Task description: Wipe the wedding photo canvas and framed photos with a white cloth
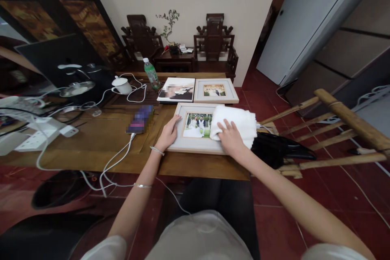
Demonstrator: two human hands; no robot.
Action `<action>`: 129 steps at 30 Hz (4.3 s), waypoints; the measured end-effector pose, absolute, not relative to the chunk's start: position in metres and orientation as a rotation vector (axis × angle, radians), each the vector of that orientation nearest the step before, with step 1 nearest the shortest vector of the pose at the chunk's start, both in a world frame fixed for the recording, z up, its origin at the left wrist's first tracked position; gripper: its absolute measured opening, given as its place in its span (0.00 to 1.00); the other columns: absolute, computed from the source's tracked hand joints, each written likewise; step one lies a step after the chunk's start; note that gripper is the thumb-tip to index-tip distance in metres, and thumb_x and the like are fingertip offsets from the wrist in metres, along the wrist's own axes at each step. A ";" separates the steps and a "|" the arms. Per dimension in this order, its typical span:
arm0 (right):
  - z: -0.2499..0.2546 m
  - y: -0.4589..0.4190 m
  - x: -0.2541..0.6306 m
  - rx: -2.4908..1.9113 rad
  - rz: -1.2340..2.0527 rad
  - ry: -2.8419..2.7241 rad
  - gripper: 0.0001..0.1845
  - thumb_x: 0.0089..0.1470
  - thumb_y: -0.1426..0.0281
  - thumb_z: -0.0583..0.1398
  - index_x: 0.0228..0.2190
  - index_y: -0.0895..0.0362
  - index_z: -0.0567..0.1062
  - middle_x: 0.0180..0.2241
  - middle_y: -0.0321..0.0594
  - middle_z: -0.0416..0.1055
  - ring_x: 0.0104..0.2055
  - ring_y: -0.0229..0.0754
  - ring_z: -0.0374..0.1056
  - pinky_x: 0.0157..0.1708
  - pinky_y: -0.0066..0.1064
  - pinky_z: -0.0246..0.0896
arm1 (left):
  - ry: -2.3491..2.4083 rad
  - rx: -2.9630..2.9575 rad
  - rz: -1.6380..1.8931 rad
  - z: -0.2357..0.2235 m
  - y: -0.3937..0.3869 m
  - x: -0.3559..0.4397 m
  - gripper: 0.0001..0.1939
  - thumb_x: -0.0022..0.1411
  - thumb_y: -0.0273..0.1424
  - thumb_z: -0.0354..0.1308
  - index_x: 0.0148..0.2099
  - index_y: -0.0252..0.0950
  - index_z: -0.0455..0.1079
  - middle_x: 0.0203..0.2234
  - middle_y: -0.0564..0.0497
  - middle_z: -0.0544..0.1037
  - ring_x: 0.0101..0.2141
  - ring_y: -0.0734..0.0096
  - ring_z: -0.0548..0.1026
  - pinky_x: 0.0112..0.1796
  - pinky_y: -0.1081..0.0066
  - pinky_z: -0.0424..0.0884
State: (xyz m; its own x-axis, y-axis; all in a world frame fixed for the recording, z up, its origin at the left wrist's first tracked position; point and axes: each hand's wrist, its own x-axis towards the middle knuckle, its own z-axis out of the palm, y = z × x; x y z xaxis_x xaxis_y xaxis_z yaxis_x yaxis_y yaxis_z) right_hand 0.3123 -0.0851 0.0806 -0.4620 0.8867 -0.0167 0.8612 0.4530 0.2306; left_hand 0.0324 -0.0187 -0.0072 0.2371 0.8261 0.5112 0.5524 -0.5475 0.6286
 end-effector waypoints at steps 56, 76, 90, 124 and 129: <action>0.066 -0.055 0.273 1.550 0.016 2.734 0.28 0.44 0.84 0.52 0.45 0.56 0.76 0.63 0.39 0.55 0.63 0.68 0.45 0.54 0.72 0.37 | 1.295 2.252 1.110 -0.006 -0.019 0.030 0.23 0.62 0.19 0.41 0.57 0.32 0.64 0.58 0.40 0.67 0.62 0.60 0.58 0.62 0.53 0.54; 0.065 0.018 0.286 1.692 0.065 2.762 0.24 0.58 0.71 0.50 0.56 0.57 0.67 0.66 0.43 0.45 0.66 0.69 0.33 0.56 0.73 0.32 | 1.301 2.253 1.117 -0.005 -0.020 0.030 0.23 0.61 0.19 0.43 0.56 0.33 0.65 0.57 0.41 0.68 0.62 0.61 0.59 0.61 0.54 0.55; 0.078 -0.113 0.267 1.140 -0.139 2.976 0.18 0.64 0.66 0.48 0.46 0.54 0.76 0.61 0.39 0.58 0.64 0.58 0.49 0.57 0.58 0.47 | 1.297 2.239 1.163 -0.006 -0.020 0.033 0.23 0.60 0.19 0.43 0.56 0.33 0.65 0.56 0.40 0.69 0.62 0.60 0.59 0.61 0.51 0.56; 0.074 -0.096 0.251 1.112 -0.246 3.015 0.19 0.63 0.66 0.49 0.52 0.52 0.70 0.63 0.41 0.56 0.66 0.56 0.42 0.58 0.61 0.42 | 1.314 2.221 1.123 -0.004 -0.021 0.032 0.22 0.62 0.21 0.43 0.56 0.32 0.65 0.56 0.39 0.68 0.62 0.59 0.59 0.61 0.51 0.55; 0.061 -0.026 0.268 1.430 0.031 2.938 0.22 0.64 0.61 0.46 0.55 0.53 0.68 0.64 0.42 0.52 0.67 0.56 0.40 0.60 0.60 0.35 | 1.295 2.208 1.125 -0.005 -0.020 0.032 0.22 0.61 0.21 0.44 0.56 0.34 0.65 0.57 0.41 0.68 0.62 0.60 0.58 0.61 0.50 0.54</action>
State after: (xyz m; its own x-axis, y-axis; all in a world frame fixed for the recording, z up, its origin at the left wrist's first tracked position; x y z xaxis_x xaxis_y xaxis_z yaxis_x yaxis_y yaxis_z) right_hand 0.2680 -0.0258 0.0612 -0.6106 0.7825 0.1217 0.7849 0.6184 -0.0380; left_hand 0.0322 -0.0204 -0.0054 0.2696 0.8461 0.4598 0.5735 -0.5247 0.6291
